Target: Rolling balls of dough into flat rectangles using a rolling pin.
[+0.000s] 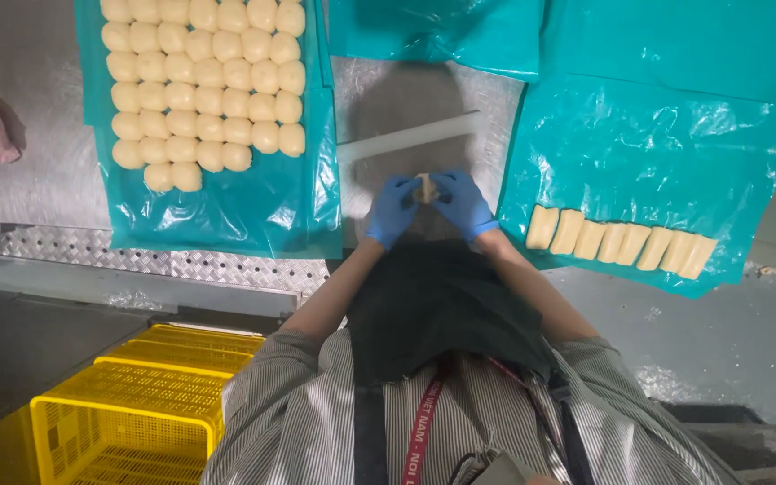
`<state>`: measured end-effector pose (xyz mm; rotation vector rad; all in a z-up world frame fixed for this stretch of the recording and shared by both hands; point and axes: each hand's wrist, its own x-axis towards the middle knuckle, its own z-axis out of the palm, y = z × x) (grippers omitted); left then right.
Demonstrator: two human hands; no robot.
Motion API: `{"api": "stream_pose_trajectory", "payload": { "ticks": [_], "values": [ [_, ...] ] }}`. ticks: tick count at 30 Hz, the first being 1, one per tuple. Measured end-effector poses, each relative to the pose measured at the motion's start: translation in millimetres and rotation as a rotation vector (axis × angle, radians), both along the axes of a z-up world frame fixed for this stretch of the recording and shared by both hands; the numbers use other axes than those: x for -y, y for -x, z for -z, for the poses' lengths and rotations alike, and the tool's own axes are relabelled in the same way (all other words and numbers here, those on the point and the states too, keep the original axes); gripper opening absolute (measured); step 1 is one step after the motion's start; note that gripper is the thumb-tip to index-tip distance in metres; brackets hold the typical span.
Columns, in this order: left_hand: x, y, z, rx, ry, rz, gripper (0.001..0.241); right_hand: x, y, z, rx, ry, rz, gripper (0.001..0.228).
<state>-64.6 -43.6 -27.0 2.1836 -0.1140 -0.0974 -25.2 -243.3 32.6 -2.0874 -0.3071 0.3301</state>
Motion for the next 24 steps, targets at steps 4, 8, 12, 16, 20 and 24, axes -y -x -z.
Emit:
{"api": "stream_pose_trajectory", "payload": {
  "ticks": [4,8,12,16,20,24],
  "values": [
    [-4.4,-17.2,-24.4,-0.085,0.202,-0.060,0.043,4.3,-9.3,9.9,0.142,0.091,-0.071,0.046],
    [-40.4,-33.3,-59.5,0.316,-0.128,-0.068,0.044,3.4,-27.3,-26.5,0.271,0.299,-0.074,0.040],
    [-64.0,-57.2,-18.8,0.293,-0.520,0.072,0.055,-2.9,-57.7,-14.3,0.582,0.402,-0.250,0.054],
    [-64.4,-65.7,-24.1,0.231,-0.601,0.257,0.055,9.8,-68.0,-16.9,0.506,0.525,-0.351,0.055],
    [-64.3,-28.0,-54.2,0.423,-0.641,0.360,0.058,32.1,-26.8,-37.1,0.469,0.525,-0.394,0.058],
    [-58.8,6.6,-23.2,0.391,-0.630,0.396,0.057,35.4,12.6,-16.7,0.410,0.426,-0.300,0.053]
  ]
}}
